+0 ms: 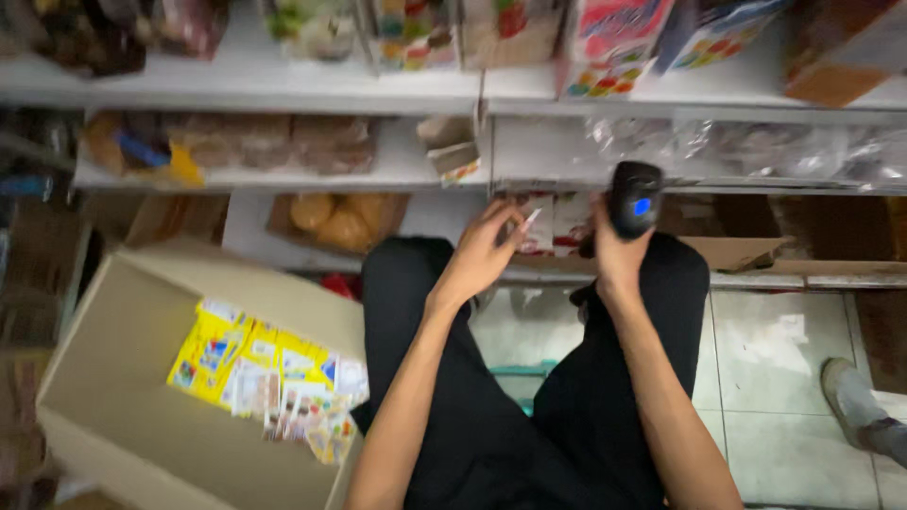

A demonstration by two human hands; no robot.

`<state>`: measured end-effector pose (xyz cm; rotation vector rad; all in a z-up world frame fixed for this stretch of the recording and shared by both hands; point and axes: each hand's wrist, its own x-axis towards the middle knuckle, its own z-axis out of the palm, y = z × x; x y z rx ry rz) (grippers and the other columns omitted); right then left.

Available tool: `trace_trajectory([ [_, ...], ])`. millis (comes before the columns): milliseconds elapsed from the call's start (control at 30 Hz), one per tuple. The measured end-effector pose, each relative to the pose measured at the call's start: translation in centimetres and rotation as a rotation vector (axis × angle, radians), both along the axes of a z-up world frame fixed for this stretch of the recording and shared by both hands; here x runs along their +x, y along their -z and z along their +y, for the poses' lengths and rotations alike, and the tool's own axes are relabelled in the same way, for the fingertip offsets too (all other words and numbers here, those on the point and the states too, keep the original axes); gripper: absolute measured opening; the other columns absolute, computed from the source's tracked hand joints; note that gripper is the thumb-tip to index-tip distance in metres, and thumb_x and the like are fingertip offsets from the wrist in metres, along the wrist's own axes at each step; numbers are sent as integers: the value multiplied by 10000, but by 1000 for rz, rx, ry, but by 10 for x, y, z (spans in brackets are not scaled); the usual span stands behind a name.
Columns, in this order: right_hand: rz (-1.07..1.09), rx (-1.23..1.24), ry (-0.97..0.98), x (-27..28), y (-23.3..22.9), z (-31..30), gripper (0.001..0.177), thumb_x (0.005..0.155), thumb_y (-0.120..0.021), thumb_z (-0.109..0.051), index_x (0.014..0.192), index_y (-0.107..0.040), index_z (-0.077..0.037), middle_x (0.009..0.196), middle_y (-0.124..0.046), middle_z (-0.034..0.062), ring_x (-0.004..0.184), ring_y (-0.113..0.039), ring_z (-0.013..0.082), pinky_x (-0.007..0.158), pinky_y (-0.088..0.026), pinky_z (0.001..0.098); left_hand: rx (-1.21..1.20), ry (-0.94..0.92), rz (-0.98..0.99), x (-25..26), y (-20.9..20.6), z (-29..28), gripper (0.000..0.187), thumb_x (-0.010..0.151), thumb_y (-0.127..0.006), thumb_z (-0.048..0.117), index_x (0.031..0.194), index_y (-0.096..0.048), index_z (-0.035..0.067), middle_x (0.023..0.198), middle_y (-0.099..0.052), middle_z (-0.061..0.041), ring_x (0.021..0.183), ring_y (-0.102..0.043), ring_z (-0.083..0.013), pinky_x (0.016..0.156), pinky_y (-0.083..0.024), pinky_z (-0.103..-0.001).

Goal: The person sits on the floor in a store aisle and uses a handheld barcode scanner to scan small packets of food items. They repeatedly pick up packets from a cardboard box, scan them, and place them onto a nearby shelf.

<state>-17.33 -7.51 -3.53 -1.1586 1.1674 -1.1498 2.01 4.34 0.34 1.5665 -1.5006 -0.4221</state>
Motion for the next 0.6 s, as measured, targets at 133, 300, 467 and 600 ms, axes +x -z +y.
trace_trajectory([
  [133,12,75,-128,-3,6,8,271,921,-792,-208,1125,-657,-92,1000,-686,-9,867,-647,86,747,-540,249,107,133,558,5,-2,5,188,1031,-668,196,1059,-632,13,959,-683,-59,953,-608,-79,858,-505,-264],
  [300,-16,278,-473,-18,-8,30,335,836,-826,-206,1102,-693,-51,962,-703,8,862,-660,117,752,-566,290,323,21,490,1,-20,5,202,959,-736,187,1029,-660,13,886,-740,-92,835,-622,-99,724,-495,-281],
  [467,126,100,-418,-24,-28,35,320,780,-862,-92,1032,-667,-64,906,-646,-13,808,-610,104,702,-550,291,-66,-27,159,-18,-60,1,338,893,-792,168,1162,-637,33,1138,-710,-128,1047,-675,-223,912,-526,-334],
  [600,-181,240,-323,-26,-43,21,284,823,-859,-66,983,-624,-81,890,-621,0,800,-617,130,690,-515,302,-361,46,-448,-31,-100,19,648,645,-823,315,1208,-633,55,1237,-648,-169,1137,-609,-351,977,-473,-462],
])
